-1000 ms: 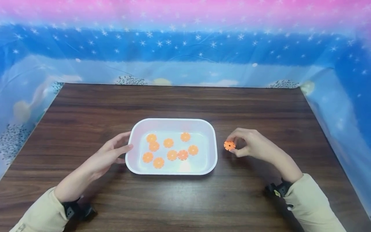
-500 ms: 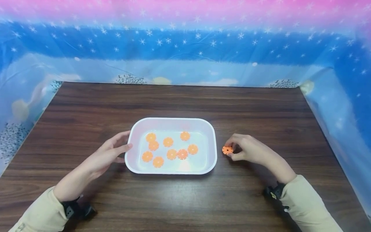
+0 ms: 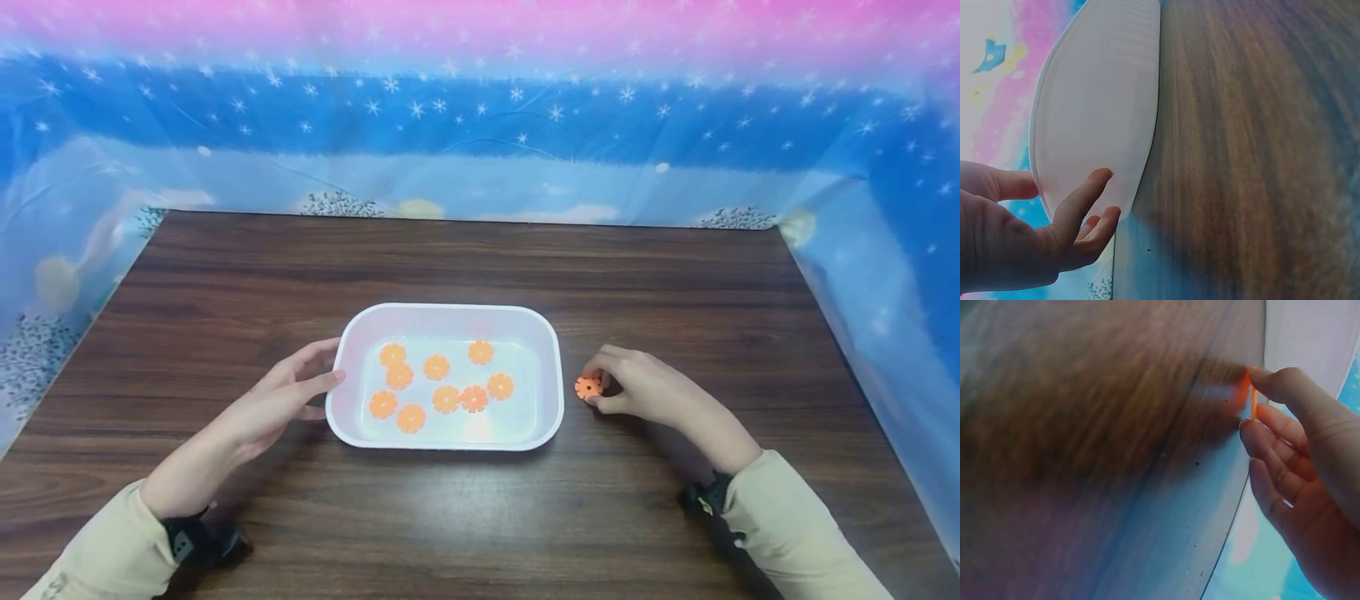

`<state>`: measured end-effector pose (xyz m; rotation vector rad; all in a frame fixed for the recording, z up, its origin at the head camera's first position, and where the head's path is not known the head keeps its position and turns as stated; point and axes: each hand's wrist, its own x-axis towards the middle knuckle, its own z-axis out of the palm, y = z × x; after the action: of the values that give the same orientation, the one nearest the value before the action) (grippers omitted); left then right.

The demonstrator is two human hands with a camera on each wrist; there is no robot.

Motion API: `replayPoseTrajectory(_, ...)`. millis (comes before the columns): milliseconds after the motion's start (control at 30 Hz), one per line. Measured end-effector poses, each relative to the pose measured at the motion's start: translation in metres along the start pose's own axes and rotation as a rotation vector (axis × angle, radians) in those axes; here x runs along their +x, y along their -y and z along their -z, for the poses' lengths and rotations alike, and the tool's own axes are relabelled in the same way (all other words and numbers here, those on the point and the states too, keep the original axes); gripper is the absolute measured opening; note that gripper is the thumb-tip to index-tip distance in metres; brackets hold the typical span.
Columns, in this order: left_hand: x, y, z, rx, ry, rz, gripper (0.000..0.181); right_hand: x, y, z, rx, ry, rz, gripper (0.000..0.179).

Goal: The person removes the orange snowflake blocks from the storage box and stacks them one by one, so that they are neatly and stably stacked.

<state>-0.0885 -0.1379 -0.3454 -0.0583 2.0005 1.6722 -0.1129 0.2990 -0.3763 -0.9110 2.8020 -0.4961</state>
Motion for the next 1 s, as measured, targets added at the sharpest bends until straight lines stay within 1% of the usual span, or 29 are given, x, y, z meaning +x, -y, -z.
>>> replayPoseTrajectory(167, 0.002, 0.0015, -0.002, -0.004, 0.008, -0.006, 0.059, -0.0023, -0.0026, 0.0006, -0.02, 0.0, 0.001, 0.028)
replayPoseTrajectory(267, 0.0023, 0.0017, -0.0022, 0.0, 0.0, -0.005, 0.058, -0.0024, -0.0028, 0.0006, -0.018, -0.001, -0.008, 0.028)
replayPoseTrajectory(433, 0.0019, 0.001, -0.0011, 0.004, -0.008, -0.006, 0.058, -0.0027, 0.0009, 0.0005, -0.009, 0.011, -0.043, 0.028)
replayPoseTrajectory(600, 0.0014, 0.0003, 0.0006, 0.0, 0.001, -0.012, 0.057, -0.0033, 0.0044, -0.0003, -0.021, 0.017, -0.076, 0.031)
replayPoseTrajectory(733, 0.0008, 0.0001, 0.0013, -0.003, 0.007, -0.008, 0.057, -0.0045, 0.0056, -0.0012, -0.018, 0.029, -0.096, 0.046)
replayPoseTrajectory(867, -0.0002, -0.0004, 0.0015, -0.002, 0.006, -0.003, 0.057, -0.007, 0.006, -0.001, 0.0, 0.045, -0.142, 0.062)
replayPoseTrajectory(1000, -0.0006, -0.0006, 0.0014, 0.003, 0.007, -0.008, 0.057, -0.0099, 0.005, 0.001, 0.003, 0.066, -0.187, 0.066)
